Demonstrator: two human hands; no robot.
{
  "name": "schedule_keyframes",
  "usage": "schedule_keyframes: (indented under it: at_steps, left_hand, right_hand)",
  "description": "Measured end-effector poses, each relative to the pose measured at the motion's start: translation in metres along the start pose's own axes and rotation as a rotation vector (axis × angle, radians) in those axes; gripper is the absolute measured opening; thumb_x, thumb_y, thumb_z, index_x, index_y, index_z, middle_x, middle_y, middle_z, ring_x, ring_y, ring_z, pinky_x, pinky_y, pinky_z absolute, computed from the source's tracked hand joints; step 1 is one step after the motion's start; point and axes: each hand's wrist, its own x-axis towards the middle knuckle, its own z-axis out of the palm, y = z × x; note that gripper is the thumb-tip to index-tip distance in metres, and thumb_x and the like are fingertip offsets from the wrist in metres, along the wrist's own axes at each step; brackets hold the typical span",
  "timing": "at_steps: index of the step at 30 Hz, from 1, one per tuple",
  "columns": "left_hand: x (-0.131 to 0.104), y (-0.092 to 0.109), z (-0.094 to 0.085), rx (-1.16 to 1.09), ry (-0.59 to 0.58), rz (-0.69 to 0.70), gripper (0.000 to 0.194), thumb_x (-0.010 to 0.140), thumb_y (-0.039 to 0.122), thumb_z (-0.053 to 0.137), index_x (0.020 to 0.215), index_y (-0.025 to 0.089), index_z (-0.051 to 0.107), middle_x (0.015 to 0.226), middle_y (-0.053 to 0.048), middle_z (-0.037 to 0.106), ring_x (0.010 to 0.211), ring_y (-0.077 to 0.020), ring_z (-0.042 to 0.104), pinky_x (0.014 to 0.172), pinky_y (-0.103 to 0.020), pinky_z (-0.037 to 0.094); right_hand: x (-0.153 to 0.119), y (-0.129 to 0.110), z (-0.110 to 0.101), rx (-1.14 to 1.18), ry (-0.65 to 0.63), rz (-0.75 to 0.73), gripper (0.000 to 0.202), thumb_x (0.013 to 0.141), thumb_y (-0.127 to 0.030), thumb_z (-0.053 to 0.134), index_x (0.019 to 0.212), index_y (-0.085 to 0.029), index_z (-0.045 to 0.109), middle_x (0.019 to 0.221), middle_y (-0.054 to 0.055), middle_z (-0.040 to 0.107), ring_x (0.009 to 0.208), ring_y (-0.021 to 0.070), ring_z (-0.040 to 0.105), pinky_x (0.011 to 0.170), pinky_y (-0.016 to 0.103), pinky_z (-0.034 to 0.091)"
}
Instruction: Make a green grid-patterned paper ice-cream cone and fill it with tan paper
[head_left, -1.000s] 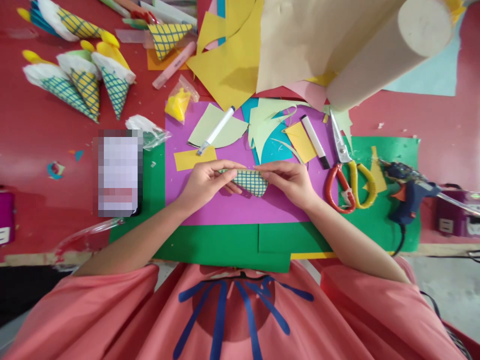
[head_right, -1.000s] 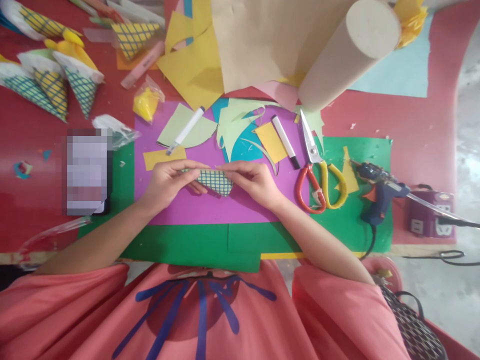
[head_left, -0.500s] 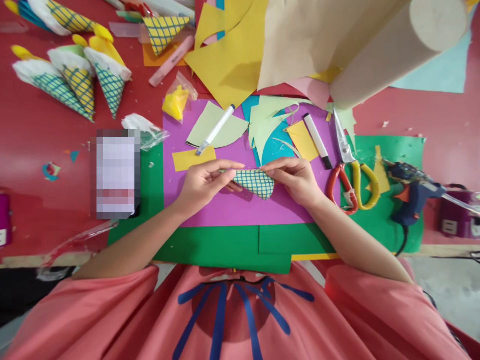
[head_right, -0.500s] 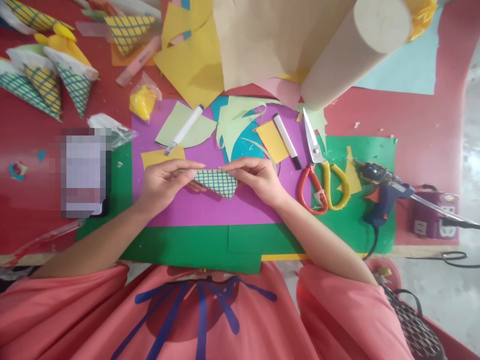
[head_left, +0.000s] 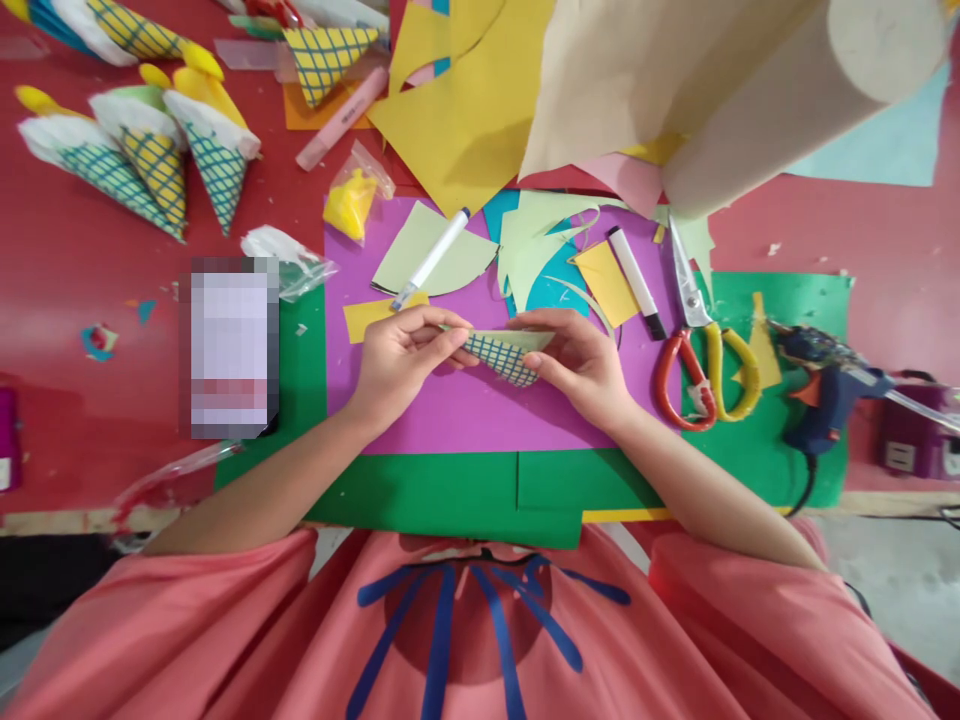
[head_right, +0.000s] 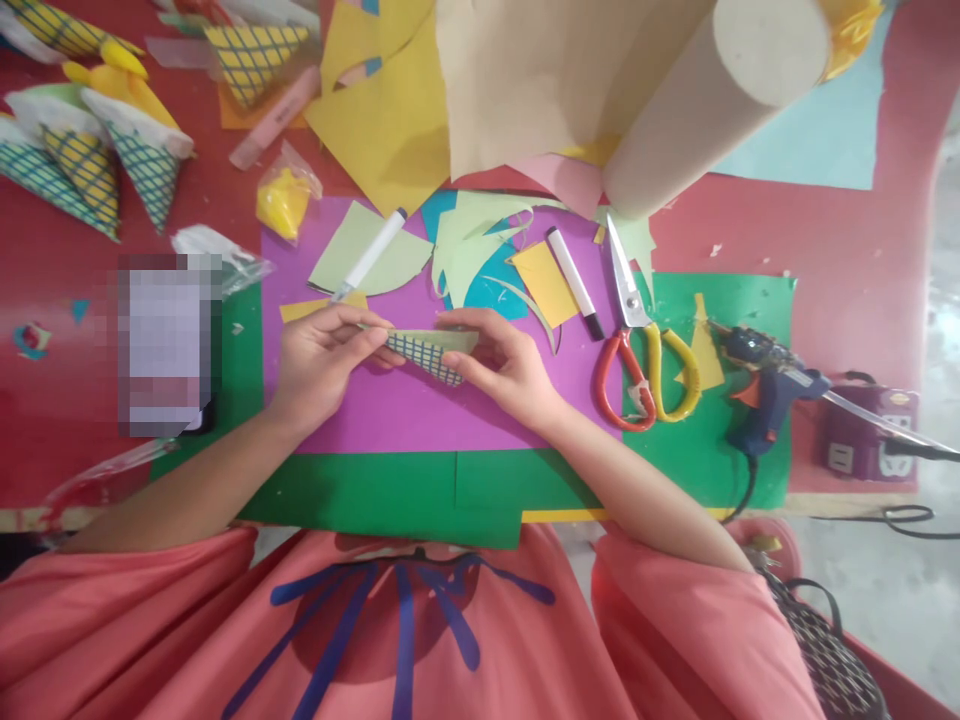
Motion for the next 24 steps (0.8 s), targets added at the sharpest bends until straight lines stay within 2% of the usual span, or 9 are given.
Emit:
schedule_keyframes:
  at_steps: [2,4,6,7,9,11,14,19,24]
  left_hand:
    - [0.0,0.0,0.001,0.018,0.035,0.037,0.025,0.079,0.04,0.07,0.088,0.017,0.066,0.067,0.001,0.071,0.062,-0.0147,0.072,0.057,-0.021,0.058]
    - [0.0,-0.001,0.001,0.01,0.08,0.082,0.024,0.08,0.04,0.07,0.089,0.017,0.065,0.068,0.002,0.071,0.064,-0.0142,0.073,0.058,-0.02,0.058]
    - [0.001,-0.002,0.003,-0.013,0.099,0.111,0.024,0.081,0.039,0.07,0.091,0.018,0.065,0.069,0.002,0.071,0.066,-0.0139,0.073,0.061,-0.02,0.059]
    - [0.001,-0.002,0.004,-0.024,0.095,0.114,0.023,0.081,0.038,0.07,0.091,0.018,0.065,0.07,0.002,0.071,0.067,-0.0139,0.073,0.061,-0.02,0.059]
    - [0.0,-0.002,0.006,-0.039,0.069,0.108,0.022,0.081,0.037,0.07,0.09,0.018,0.065,0.072,0.002,0.072,0.068,-0.0142,0.073,0.063,-0.02,0.06]
    - [-0.002,-0.002,0.009,-0.041,0.031,0.108,0.021,0.08,0.035,0.071,0.09,0.018,0.065,0.074,0.001,0.072,0.069,-0.0144,0.073,0.064,-0.021,0.06]
    - [-0.004,-0.003,0.011,-0.044,-0.013,0.12,0.02,0.08,0.034,0.071,0.088,0.018,0.065,0.078,-0.001,0.073,0.072,-0.0148,0.073,0.065,-0.022,0.06]
    - [-0.001,-0.004,0.012,-0.05,-0.033,0.115,0.026,0.078,0.041,0.072,0.087,0.018,0.064,0.082,-0.001,0.073,0.073,-0.0154,0.073,0.068,-0.024,0.061]
    - [0.001,-0.005,0.01,-0.039,-0.1,0.08,0.029,0.082,0.044,0.067,0.094,0.018,0.069,0.08,-0.001,0.073,0.07,-0.0147,0.072,0.067,-0.024,0.061]
  right_hand:
    - [0.0,0.001,0.0,-0.051,0.118,-0.044,0.038,0.078,-0.038,0.074,0.11,-0.025,0.058,0.102,0.003,0.064,0.086,0.0144,0.063,0.075,0.028,0.056]
    - [0.0,0.001,-0.001,-0.073,0.226,-0.055,0.034,0.076,-0.04,0.076,0.099,-0.025,0.056,0.084,-0.001,0.059,0.068,0.0108,0.056,0.063,0.025,0.053]
    - [0.001,0.002,-0.003,-0.097,0.257,-0.043,0.028,0.078,-0.043,0.073,0.087,-0.024,0.055,0.075,-0.002,0.053,0.065,0.0107,0.053,0.061,0.025,0.051]
    - [0.002,0.003,-0.003,-0.12,0.254,-0.046,0.027,0.079,-0.044,0.072,0.083,-0.023,0.056,0.078,-0.001,0.055,0.071,0.0122,0.056,0.066,0.026,0.052]
    - [0.004,0.004,-0.004,-0.139,0.235,-0.061,0.026,0.08,-0.047,0.07,0.083,-0.023,0.058,0.096,0.004,0.06,0.095,0.0172,0.06,0.082,0.032,0.053]
    - [0.006,0.005,-0.004,-0.08,0.214,-0.056,0.027,0.08,-0.048,0.069,0.085,-0.023,0.06,0.117,0.007,0.06,0.117,0.0213,0.056,0.097,0.037,0.05]
    - [0.008,0.006,-0.002,0.07,0.167,-0.001,0.025,0.081,-0.046,0.069,0.084,-0.023,0.059,0.129,0.007,0.059,0.128,0.0229,0.052,0.103,0.041,0.047]
    - [0.008,0.006,-0.001,0.152,0.108,0.052,0.026,0.08,-0.043,0.07,0.076,-0.021,0.057,0.12,0.006,0.065,0.12,0.0232,0.059,0.099,0.043,0.051]
    - [0.007,0.005,0.001,0.153,0.149,0.009,0.026,0.077,-0.039,0.074,0.069,-0.022,0.056,0.096,0.0,0.07,0.093,0.0155,0.067,0.084,0.032,0.056]
